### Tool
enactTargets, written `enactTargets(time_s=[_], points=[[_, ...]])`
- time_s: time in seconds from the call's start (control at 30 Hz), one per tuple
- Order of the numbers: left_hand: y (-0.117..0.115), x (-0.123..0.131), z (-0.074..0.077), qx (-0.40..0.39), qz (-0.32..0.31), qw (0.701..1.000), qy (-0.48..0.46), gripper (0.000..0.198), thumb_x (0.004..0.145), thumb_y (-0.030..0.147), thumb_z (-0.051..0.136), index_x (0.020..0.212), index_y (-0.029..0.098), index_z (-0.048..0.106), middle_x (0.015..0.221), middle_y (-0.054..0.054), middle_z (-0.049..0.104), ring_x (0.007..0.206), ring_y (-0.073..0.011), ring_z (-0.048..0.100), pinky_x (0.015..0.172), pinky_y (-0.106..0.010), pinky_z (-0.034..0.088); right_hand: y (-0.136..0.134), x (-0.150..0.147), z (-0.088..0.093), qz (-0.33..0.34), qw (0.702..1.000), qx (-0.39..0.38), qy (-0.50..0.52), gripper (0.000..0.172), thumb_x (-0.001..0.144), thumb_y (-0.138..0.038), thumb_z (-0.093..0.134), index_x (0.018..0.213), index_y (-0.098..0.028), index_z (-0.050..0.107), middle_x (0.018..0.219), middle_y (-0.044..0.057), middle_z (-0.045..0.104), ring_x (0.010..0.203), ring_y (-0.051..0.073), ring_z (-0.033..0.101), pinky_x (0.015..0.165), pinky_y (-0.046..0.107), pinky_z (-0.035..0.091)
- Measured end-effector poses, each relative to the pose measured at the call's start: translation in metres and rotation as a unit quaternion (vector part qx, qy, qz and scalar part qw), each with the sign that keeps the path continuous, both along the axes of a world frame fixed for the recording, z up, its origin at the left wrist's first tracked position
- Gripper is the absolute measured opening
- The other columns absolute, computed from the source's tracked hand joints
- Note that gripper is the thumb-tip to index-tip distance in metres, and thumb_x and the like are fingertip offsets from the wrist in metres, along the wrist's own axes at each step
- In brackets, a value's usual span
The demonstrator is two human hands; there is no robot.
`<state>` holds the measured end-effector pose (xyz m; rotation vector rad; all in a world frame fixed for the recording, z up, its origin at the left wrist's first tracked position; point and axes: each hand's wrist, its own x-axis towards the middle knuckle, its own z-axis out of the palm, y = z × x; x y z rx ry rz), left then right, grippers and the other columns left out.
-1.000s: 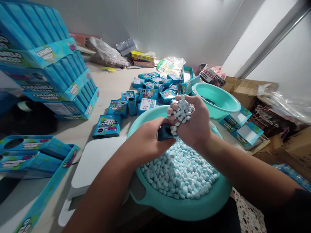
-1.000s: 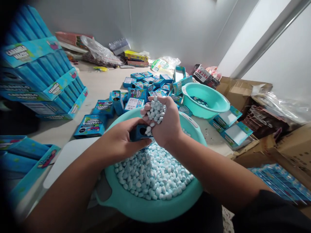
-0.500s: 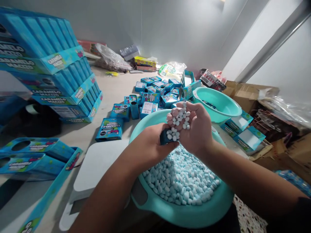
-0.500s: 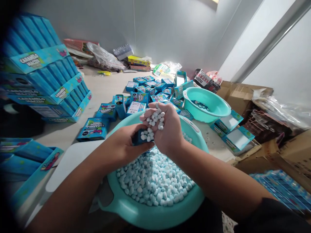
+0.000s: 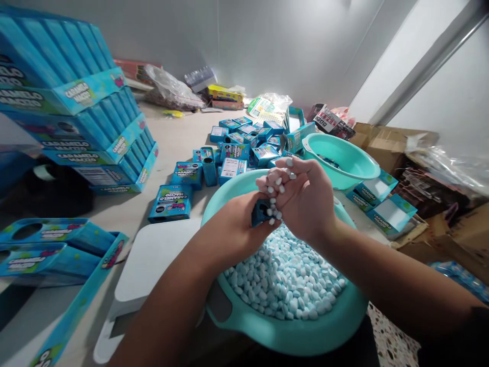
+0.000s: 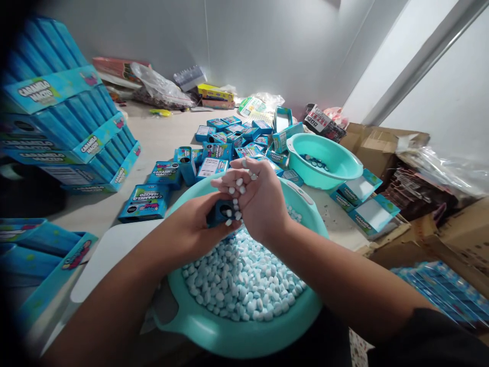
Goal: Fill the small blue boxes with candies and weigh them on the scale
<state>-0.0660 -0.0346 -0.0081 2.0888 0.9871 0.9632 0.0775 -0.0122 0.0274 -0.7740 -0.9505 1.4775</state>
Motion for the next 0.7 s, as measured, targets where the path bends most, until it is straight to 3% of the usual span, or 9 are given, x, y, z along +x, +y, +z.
enactTargets(time_s=[0.27, 0.43, 0.57, 0.7], points=[[-0.0006, 0.0031, 0.0014, -0.025, 0.021, 0.999, 0.008, 0.020, 0.087, 0.027, 0.064, 0.106, 0.022, 0.062, 0.107, -0.001, 0.069, 0.096, -0.0212, 0.062, 0.080, -0.033, 0.048, 0.0008, 0.0032, -0.0012, 0.025, 0.998, 0.041, -0.030, 0.025, 0.079, -0.047, 0.060, 0.079, -0.022, 0.060, 0.073, 0.004, 0.070, 0.085, 0.023, 0.071, 0.086, 0.042, 0.055], [-0.0008, 0.0034, 0.0023, -0.025, 0.035, 0.999, 0.019, 0.014, 0.087, 0.028, 0.063, 0.099, 0.023, 0.061, 0.098, 0.001, 0.069, 0.087, -0.0193, 0.060, 0.075, -0.032, 0.047, 0.0017, 0.0060, 0.0016, 0.033, 0.999, -0.001, -0.018, 0.020, 0.078, -0.043, 0.059, 0.078, -0.023, 0.063, 0.076, 0.004, 0.074, 0.084, 0.023, 0.072, 0.087, 0.041, 0.056], [-0.0008, 0.0022, 0.0021, -0.025, 0.048, 0.998, 0.035, 0.016, 0.087, 0.032, 0.064, 0.099, 0.022, 0.062, 0.095, 0.000, 0.068, 0.085, -0.0196, 0.060, 0.072, -0.032, 0.046, 0.0010, 0.0059, 0.0027, 0.041, 0.999, -0.001, -0.003, 0.019, 0.079, -0.041, 0.058, 0.074, -0.024, 0.065, 0.078, 0.004, 0.075, 0.085, 0.022, 0.072, 0.091, 0.041, 0.054], [-0.0016, 0.0008, 0.0027, -0.021, 0.042, 0.999, 0.022, 0.027, 0.088, 0.041, 0.064, 0.107, 0.021, 0.063, 0.105, -0.003, 0.070, 0.094, -0.0224, 0.063, 0.079, -0.034, 0.048, -0.0010, 0.0038, 0.0039, 0.049, 0.998, 0.030, -0.022, 0.025, 0.082, -0.045, 0.056, 0.072, -0.024, 0.066, 0.084, 0.005, 0.075, 0.094, 0.022, 0.071, 0.095, 0.042, 0.052]])
